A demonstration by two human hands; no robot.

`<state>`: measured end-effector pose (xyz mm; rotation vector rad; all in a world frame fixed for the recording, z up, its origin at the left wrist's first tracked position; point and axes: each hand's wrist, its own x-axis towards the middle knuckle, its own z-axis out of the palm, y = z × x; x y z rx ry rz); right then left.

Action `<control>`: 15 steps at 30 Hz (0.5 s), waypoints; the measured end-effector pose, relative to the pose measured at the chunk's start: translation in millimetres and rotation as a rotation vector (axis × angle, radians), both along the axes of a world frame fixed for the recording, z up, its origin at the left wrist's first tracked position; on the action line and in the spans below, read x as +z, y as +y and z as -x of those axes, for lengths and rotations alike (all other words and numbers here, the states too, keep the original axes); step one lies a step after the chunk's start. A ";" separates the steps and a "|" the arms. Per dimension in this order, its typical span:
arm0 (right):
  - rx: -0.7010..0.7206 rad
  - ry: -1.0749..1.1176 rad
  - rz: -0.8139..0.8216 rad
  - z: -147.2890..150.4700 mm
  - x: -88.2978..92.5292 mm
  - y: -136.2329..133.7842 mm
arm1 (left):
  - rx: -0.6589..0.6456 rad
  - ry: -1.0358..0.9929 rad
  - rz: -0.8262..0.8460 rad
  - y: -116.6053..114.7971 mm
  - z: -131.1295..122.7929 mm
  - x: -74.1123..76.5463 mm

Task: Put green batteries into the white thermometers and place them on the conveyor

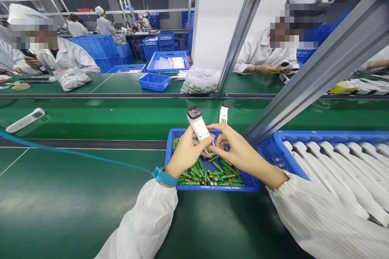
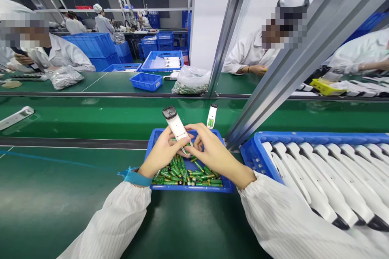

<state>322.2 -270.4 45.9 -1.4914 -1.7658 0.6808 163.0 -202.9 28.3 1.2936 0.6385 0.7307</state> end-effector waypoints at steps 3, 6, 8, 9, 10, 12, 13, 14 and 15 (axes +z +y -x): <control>-0.003 0.008 0.027 -0.9 -0.2 0.8 | 0.033 0.007 -0.013 -1.2 -0.3 -2.1; -0.008 -0.012 0.042 -2.3 -1.1 1.6 | 0.052 0.019 -0.032 -1.6 -0.7 -3.7; -0.012 -0.030 0.050 -3.6 -2.2 2.3 | 0.055 0.030 -0.064 -1.2 -0.5 -4.7; -0.015 -0.041 0.058 -4.2 -2.8 2.8 | 0.056 0.035 -0.080 -0.9 -0.3 -5.2; -0.018 -0.051 0.070 -4.8 -3.6 3.3 | 0.057 0.039 -0.095 -0.6 -0.1 -5.6; -0.019 -0.068 0.097 -5.6 -5.1 4.6 | 0.054 0.045 -0.125 -0.1 0.3 -6.6; -0.019 -0.072 0.109 -5.9 -5.9 5.2 | 0.049 0.046 -0.139 0.1 0.4 -7.0; -0.018 -0.074 0.122 -6.1 -6.6 5.8 | 0.043 0.047 -0.151 0.3 0.5 -7.4; -0.017 -0.072 0.135 -6.2 -7.3 6.2 | 0.038 0.046 -0.160 0.3 0.6 -7.8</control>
